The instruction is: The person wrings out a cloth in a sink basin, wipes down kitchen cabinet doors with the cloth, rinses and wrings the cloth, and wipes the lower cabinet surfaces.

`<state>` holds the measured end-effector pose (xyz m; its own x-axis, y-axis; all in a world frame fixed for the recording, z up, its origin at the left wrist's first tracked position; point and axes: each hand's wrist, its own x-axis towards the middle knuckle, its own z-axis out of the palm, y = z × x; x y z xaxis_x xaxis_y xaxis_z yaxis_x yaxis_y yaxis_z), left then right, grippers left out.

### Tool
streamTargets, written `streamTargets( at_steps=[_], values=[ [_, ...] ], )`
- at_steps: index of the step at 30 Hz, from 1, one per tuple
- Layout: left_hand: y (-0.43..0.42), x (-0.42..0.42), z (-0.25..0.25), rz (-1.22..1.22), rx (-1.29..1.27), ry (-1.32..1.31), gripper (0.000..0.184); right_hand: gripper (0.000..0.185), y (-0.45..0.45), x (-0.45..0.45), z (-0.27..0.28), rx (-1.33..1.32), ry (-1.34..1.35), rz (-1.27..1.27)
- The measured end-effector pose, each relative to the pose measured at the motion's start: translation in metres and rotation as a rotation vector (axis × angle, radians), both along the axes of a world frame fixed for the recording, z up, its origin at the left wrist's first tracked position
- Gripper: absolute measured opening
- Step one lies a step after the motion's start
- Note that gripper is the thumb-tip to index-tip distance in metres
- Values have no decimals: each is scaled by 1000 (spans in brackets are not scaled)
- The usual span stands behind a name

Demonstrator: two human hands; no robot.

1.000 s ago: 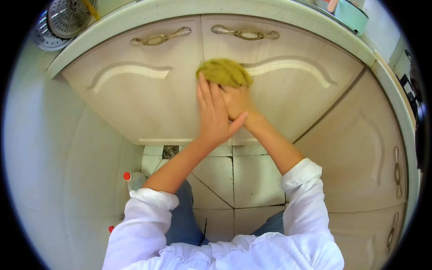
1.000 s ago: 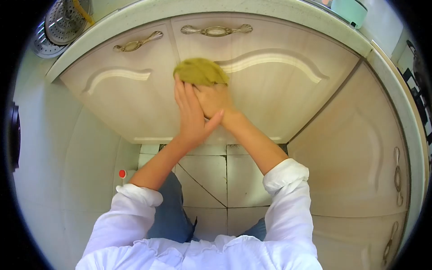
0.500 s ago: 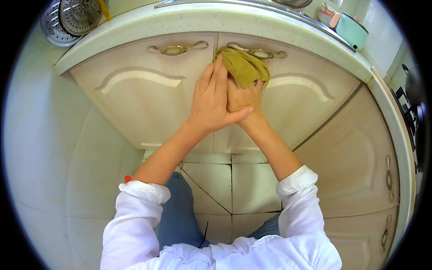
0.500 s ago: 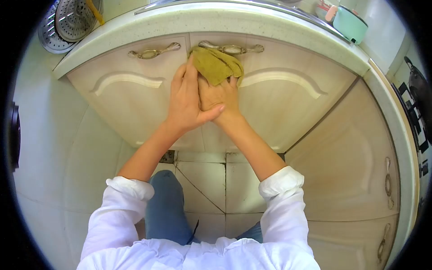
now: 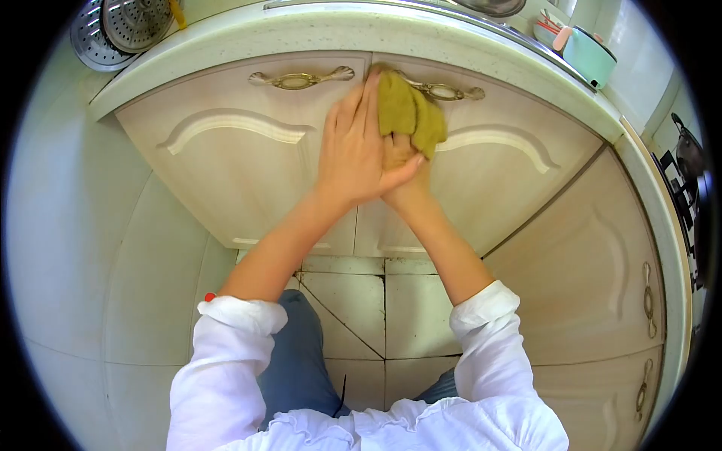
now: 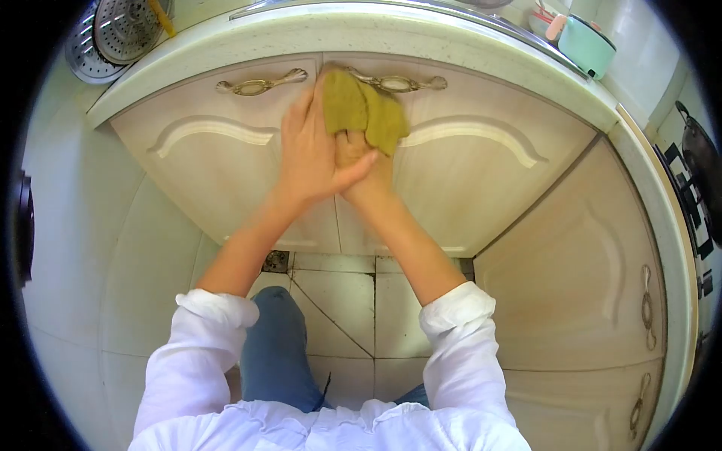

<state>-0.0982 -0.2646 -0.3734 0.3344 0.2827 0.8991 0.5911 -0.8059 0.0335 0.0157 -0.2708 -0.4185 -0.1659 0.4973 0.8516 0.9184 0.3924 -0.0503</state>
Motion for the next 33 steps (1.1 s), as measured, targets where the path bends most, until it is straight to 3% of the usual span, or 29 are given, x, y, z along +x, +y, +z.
streamTargets(
  at_steps=[3,14,21,23,24,25,27,29,30,32,33],
  values=[
    [3,-3,10,-15,70,-12,95,51,3,-9,14,203,11,-16],
    [8,-8,-8,2,90,48,91,58,12,-14,-20,28,36,58],
    [20,1,19,58,162,63,87,62,18,-7,11,149,43,47],
    [15,0,3,97,69,136,89,60,9,-7,5,-129,94,-34],
    [15,1,-5,141,12,196,92,60,9,-3,-9,-147,100,-38],
    [22,7,-25,42,141,83,76,50,11,4,-30,-99,42,-39],
    [20,8,-69,51,83,93,69,41,16,14,-75,-56,-21,-38],
    [15,9,-114,54,35,115,62,39,18,21,-124,-313,230,172],
    [14,10,-138,93,-6,129,60,39,15,22,-144,-316,238,168],
    [7,14,-185,133,-47,152,59,34,7,18,-181,-553,629,346],
    [2,18,-208,173,-136,166,58,34,6,17,-204,-553,639,350]
  ],
)
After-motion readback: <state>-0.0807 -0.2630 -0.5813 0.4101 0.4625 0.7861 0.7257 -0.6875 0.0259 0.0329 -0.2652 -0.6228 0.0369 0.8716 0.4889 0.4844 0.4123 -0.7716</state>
